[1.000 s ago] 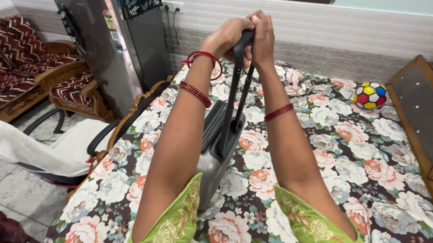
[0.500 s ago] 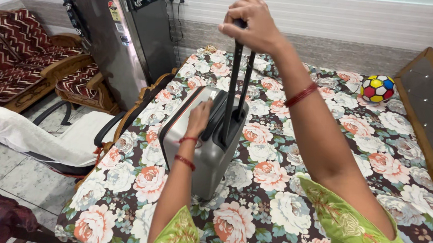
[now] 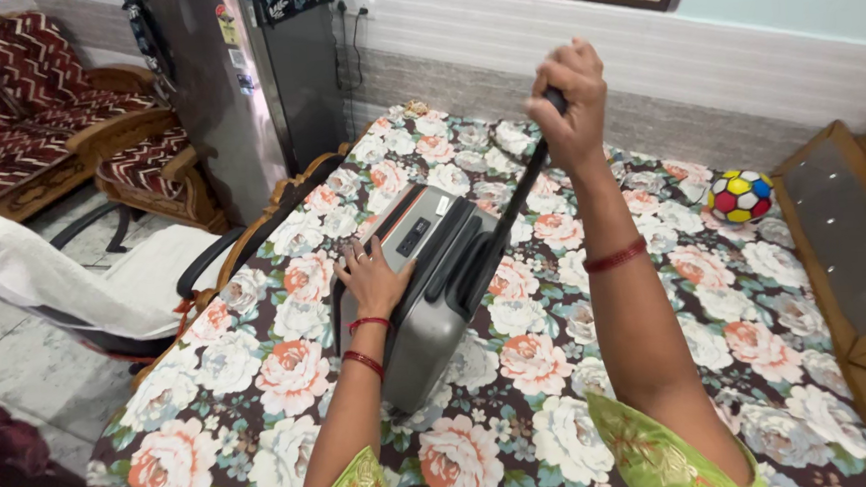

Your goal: The person places a folded green cloth into a silver suitcase on a bed, closes the suitcase, and then extends and retracts the telescopic handle.

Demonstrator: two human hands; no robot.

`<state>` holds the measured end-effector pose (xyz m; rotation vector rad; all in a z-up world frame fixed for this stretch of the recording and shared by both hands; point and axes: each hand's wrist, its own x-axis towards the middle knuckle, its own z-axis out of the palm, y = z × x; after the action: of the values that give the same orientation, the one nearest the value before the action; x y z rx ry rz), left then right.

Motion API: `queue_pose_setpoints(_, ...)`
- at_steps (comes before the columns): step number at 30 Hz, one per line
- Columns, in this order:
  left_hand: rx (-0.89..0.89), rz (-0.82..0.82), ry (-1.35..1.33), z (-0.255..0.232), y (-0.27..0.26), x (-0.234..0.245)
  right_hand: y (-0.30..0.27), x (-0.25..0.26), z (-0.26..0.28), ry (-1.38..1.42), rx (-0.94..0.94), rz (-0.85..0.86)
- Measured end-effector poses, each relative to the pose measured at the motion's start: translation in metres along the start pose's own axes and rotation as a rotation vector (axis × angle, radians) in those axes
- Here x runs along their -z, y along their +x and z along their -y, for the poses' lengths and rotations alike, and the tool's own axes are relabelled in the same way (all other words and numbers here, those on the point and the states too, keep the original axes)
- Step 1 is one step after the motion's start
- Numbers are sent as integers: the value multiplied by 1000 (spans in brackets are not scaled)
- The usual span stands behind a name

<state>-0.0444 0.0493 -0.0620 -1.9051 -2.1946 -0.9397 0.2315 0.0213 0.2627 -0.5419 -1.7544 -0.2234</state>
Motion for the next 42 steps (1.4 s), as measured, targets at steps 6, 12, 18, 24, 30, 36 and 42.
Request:
queue_pose_setpoints(6,-35,-14,41,-30,-8,27,-4,34,3,73,-170,20)
queue_pose_setpoints(12,-15,30,66,-50,-19,44,-12,97,10,68,-366,143)
queue_pose_setpoints(18,-63,77,112,-92,-42,26,-63,171,16,26,-752,24)
queue_pose_setpoints(24,-379,158,82,-143,-62,-11,-148,268,13,-26,-951,-116)
queue_pose_setpoints(30,-1026,411,305,-207,-110,-57,-266,368,13,-351,-1272,-240)
queue_pose_setpoints(36,-1139,507,370,-244,-176,-111,-383,424,28,-444,-1421,-359)
queue_pose_setpoints(42,-1064,530,-219,-317,-232,-203,-441,439,42,-448,-1514,-409)
